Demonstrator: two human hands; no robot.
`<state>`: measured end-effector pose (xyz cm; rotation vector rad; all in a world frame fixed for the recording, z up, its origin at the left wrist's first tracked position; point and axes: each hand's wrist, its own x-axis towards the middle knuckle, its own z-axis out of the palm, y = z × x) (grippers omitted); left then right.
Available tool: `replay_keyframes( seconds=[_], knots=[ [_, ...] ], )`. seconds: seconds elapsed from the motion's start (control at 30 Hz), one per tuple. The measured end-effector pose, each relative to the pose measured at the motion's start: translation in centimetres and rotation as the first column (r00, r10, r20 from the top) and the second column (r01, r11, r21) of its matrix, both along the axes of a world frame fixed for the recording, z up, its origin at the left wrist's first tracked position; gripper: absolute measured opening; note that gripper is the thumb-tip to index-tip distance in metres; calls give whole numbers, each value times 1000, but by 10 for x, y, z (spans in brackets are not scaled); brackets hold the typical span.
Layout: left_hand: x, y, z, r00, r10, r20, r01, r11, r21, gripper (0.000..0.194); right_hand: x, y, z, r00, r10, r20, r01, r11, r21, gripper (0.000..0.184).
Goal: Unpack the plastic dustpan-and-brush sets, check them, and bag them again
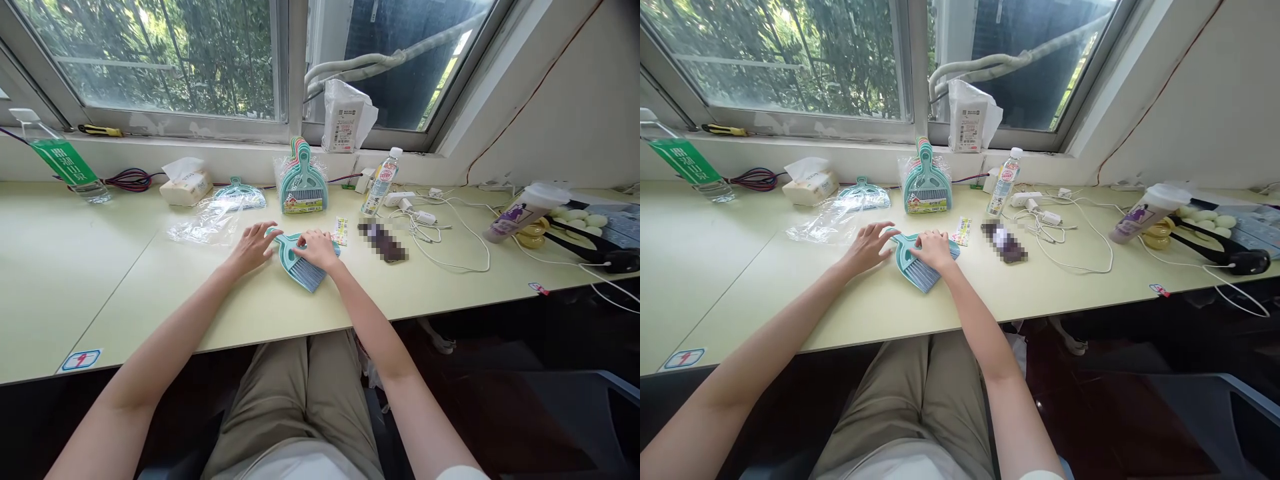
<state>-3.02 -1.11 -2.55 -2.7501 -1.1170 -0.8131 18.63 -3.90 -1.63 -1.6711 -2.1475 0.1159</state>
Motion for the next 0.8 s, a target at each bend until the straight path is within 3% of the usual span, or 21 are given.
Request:
replay_keyframes(
  seconds=[0.2, 0.4, 0.6, 0.8],
  knots=[
    [-10, 11, -5, 974, -42, -224, 74, 988, 134, 37, -8, 0, -4, 990, 125, -72, -126, 992, -22, 23],
    [-12, 7, -2, 940, -105, -324, 190, 951, 244, 37, -8, 1, -4, 979, 159, -130, -163, 986, -20, 22],
    [-16, 7, -8, 938, -163, -307, 224, 958, 176, 39, -4, 1, -2, 968, 202, -152, -210, 977, -41, 19],
    [-12, 7, -13, 970, -182, -161, 182, 983, -16, 36, -1, 0, 1, 969, 224, -104, -231, 971, -64, 19]
  ],
)
